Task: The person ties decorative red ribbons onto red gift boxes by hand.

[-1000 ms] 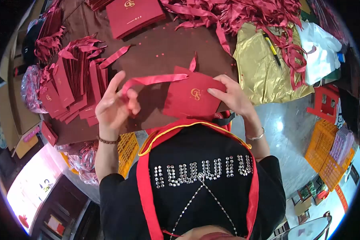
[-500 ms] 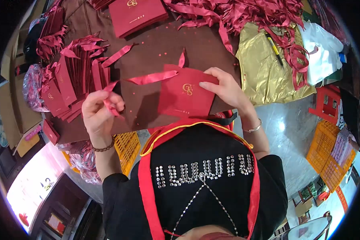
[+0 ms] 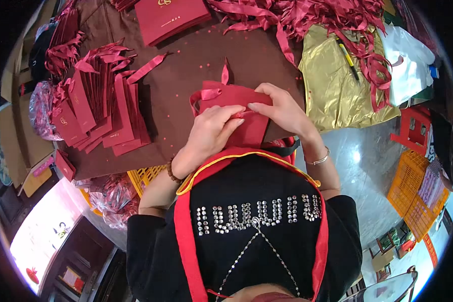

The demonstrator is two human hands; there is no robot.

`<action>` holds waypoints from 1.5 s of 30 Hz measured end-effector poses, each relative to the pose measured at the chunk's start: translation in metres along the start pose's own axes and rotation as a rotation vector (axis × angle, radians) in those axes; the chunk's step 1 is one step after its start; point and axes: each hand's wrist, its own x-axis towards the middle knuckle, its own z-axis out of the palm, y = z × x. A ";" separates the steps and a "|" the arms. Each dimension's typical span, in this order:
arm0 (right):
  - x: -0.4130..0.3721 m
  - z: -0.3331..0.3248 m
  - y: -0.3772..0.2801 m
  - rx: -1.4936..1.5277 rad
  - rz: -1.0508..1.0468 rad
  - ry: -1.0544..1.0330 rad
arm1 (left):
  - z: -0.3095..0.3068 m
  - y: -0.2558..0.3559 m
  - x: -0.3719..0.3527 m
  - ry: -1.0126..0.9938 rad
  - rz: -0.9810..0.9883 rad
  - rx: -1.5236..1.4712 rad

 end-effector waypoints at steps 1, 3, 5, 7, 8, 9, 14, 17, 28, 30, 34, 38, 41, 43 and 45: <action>-0.001 0.000 0.001 0.003 0.003 0.001 | 0.002 0.001 0.001 -0.004 -0.001 -0.001; 0.000 0.001 0.003 0.016 0.008 0.006 | 0.003 0.004 0.001 -0.030 -0.063 -0.024; 0.001 0.002 0.006 0.028 -0.002 -0.003 | 0.005 0.004 0.002 -0.026 -0.059 0.005; 0.001 0.003 0.006 0.036 -0.013 -0.006 | 0.008 0.003 0.004 -0.021 -0.049 0.033; 0.000 0.004 0.006 0.072 -0.009 -0.008 | 0.011 0.001 0.005 0.017 -0.070 0.044; 0.000 0.004 0.005 0.108 -0.004 -0.009 | 0.013 0.001 0.006 0.055 -0.091 0.055; -0.002 -0.012 -0.001 0.401 0.178 -0.233 | 0.017 -0.002 0.009 0.192 -0.131 0.006; 0.003 -0.014 0.002 0.482 0.261 -0.291 | 0.012 0.000 0.016 0.295 -0.042 0.014; 0.014 -0.011 0.005 0.703 0.322 -0.410 | 0.006 -0.015 0.035 0.221 -0.004 0.230; 0.011 -0.012 0.003 0.708 0.327 -0.385 | 0.005 -0.016 0.035 0.217 -0.011 0.238; 0.003 -0.016 -0.006 0.666 0.331 -0.306 | 0.003 -0.016 0.034 0.184 -0.090 0.212; 0.006 -0.015 -0.001 0.567 0.309 -0.283 | 0.006 -0.016 0.035 0.182 -0.088 0.209; 0.007 -0.014 0.001 0.573 0.304 -0.269 | 0.006 -0.017 0.032 0.321 0.079 0.253; 0.008 -0.014 0.003 0.572 0.279 -0.280 | 0.004 -0.017 0.028 0.303 0.150 0.277; 0.008 -0.013 0.002 0.575 0.283 -0.279 | 0.005 -0.012 0.024 0.288 0.155 0.280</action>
